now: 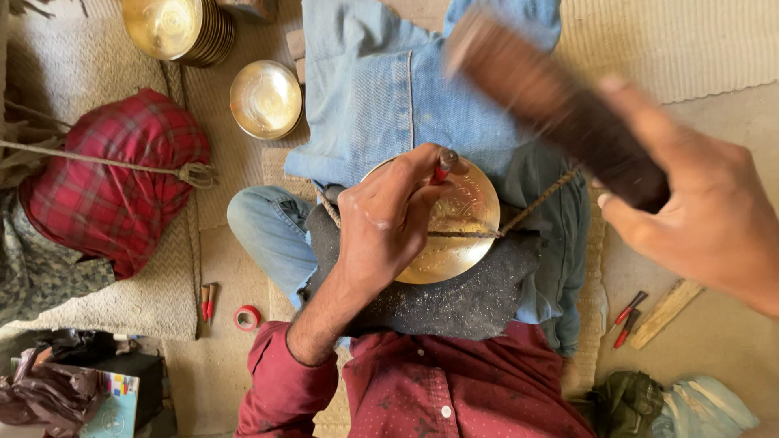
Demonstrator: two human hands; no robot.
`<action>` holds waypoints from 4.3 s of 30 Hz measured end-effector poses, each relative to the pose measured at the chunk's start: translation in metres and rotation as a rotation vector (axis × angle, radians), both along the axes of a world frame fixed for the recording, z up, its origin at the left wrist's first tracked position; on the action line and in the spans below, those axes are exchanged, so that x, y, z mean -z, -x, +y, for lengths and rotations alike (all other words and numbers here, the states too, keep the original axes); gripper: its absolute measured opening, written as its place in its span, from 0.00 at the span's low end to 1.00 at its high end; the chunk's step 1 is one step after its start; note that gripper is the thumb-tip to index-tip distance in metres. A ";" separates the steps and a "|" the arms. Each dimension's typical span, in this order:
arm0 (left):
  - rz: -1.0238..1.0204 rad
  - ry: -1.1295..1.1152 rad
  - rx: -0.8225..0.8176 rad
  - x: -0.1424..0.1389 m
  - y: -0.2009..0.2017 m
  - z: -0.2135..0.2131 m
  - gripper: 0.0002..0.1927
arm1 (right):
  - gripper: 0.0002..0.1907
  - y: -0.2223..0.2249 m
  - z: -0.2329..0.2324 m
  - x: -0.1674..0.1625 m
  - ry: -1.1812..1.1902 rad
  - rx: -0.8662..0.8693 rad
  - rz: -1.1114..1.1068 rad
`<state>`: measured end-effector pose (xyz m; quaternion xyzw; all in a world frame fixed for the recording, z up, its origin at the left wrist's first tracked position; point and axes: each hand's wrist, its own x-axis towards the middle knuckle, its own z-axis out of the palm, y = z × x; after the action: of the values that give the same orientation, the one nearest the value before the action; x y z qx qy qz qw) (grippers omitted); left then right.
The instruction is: The person sits on the floor with a brass bowl held against a rope strap across their lap. They hold a red-handled punch against the bowl surface and strike it with a wooden mallet, repeating the hammering to emboss a decorative pattern, then rotate the bowl and continue punching on a new area.
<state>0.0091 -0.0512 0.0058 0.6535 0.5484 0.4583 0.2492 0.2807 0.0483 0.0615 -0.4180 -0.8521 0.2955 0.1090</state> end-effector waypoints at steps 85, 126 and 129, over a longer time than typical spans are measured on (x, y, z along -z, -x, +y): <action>-0.084 -0.078 -0.193 0.016 -0.010 -0.019 0.18 | 0.45 0.027 0.004 -0.023 -0.262 -0.237 0.194; 0.086 -0.013 -0.363 0.020 -0.013 -0.020 0.19 | 0.52 0.043 0.014 -0.040 -0.309 -0.266 -0.474; -0.055 -0.035 -0.278 0.022 -0.013 -0.022 0.17 | 0.51 0.041 0.013 -0.037 -0.308 -0.249 -0.180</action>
<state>0.0217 -0.0737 -0.0164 0.5627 0.6186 0.5155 0.1869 0.2399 0.0610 0.0985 -0.3127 -0.9386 0.1343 0.0575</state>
